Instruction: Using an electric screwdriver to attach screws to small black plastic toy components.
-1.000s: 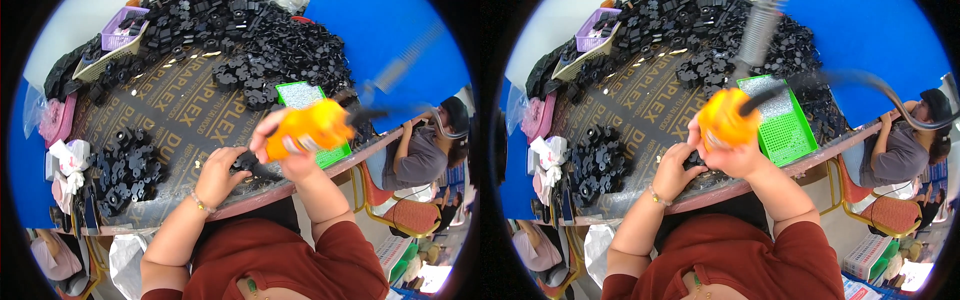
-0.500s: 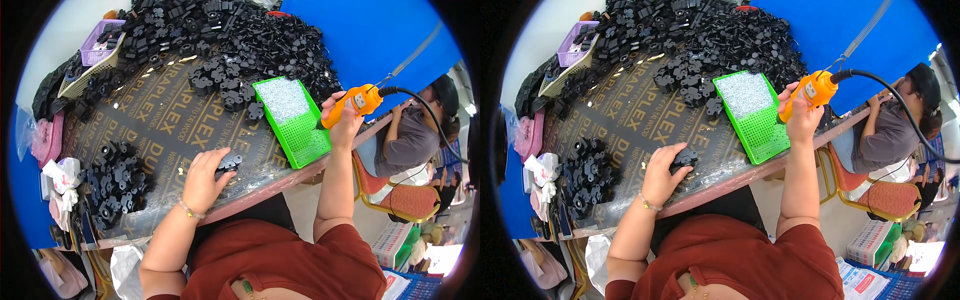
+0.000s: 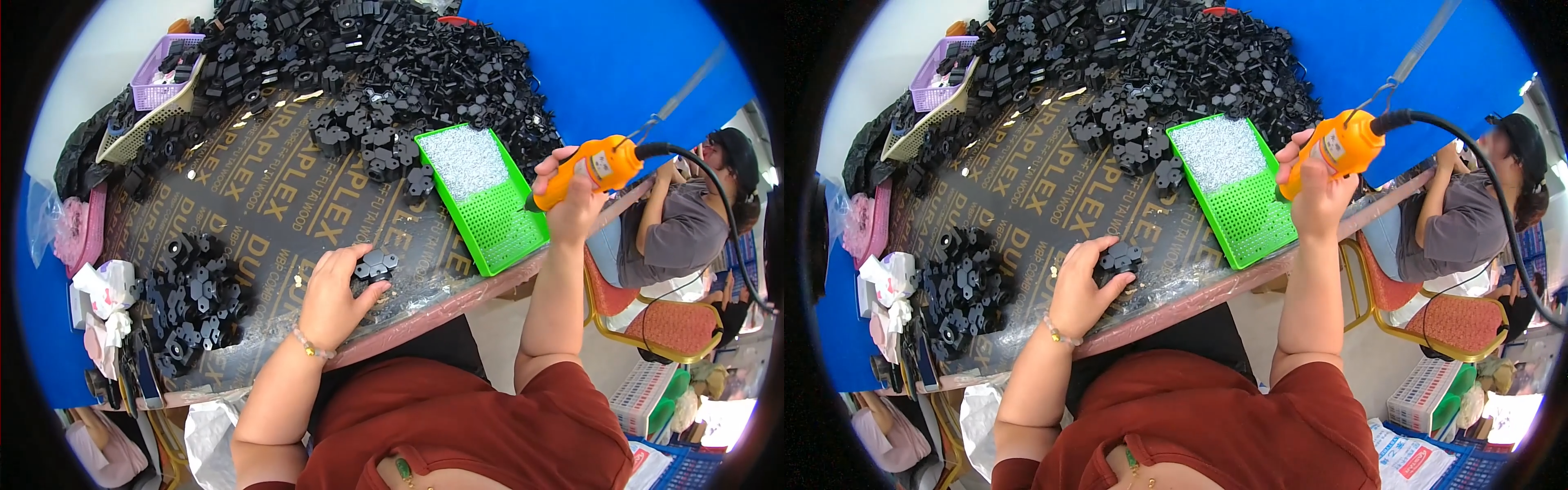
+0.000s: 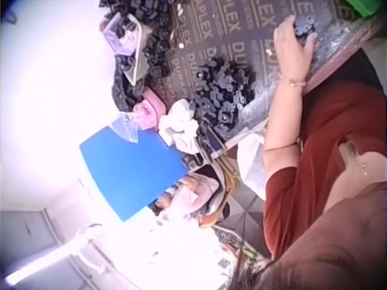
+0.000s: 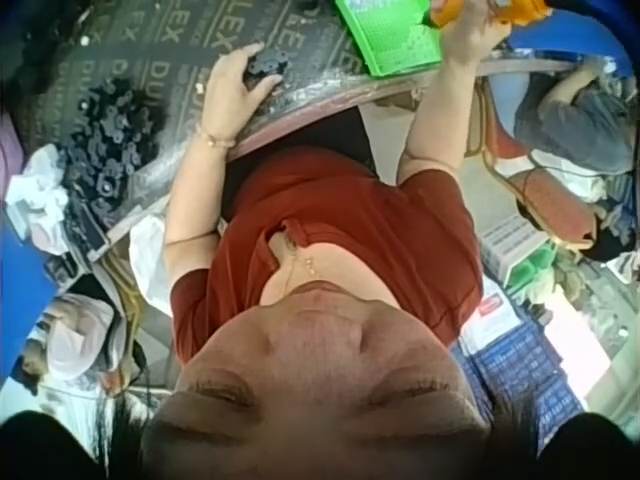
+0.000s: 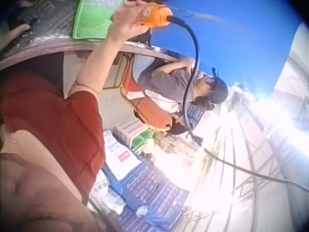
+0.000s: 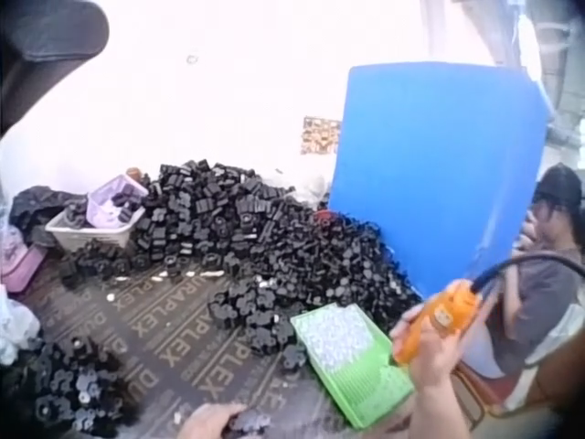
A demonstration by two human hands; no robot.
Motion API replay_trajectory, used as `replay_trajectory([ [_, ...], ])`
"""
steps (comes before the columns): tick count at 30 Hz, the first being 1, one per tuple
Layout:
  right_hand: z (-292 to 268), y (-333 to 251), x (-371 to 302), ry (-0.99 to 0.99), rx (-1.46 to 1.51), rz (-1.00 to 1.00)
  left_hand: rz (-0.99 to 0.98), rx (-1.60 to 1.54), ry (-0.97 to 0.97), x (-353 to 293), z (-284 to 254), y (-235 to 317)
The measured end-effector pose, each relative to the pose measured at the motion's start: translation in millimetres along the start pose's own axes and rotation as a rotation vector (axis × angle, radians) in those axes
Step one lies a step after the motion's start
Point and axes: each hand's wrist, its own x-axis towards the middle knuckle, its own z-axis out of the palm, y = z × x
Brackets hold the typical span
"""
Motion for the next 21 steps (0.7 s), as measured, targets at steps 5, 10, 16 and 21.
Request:
replay_trajectory([
  [5,-14.2,26.8,-2.3,0.013,0.015,-0.01,0.016,0.005,0.008,0.7,1.2,-0.1],
  [10,-5.3,9.6,-2.3,0.048,0.074,-0.016,0.019,0.004,0.016,0.9,1.1,-2.5],
  [16,46.4,-43.1,-15.5,-0.21,0.393,-0.138,-0.017,-0.002,-0.006,-0.1,-0.6,-3.5],
  [21,109.9,-49.1,-42.3,-0.485,0.592,0.166,-0.005,-0.032,0.013,-0.1,0.4,-7.6],
])
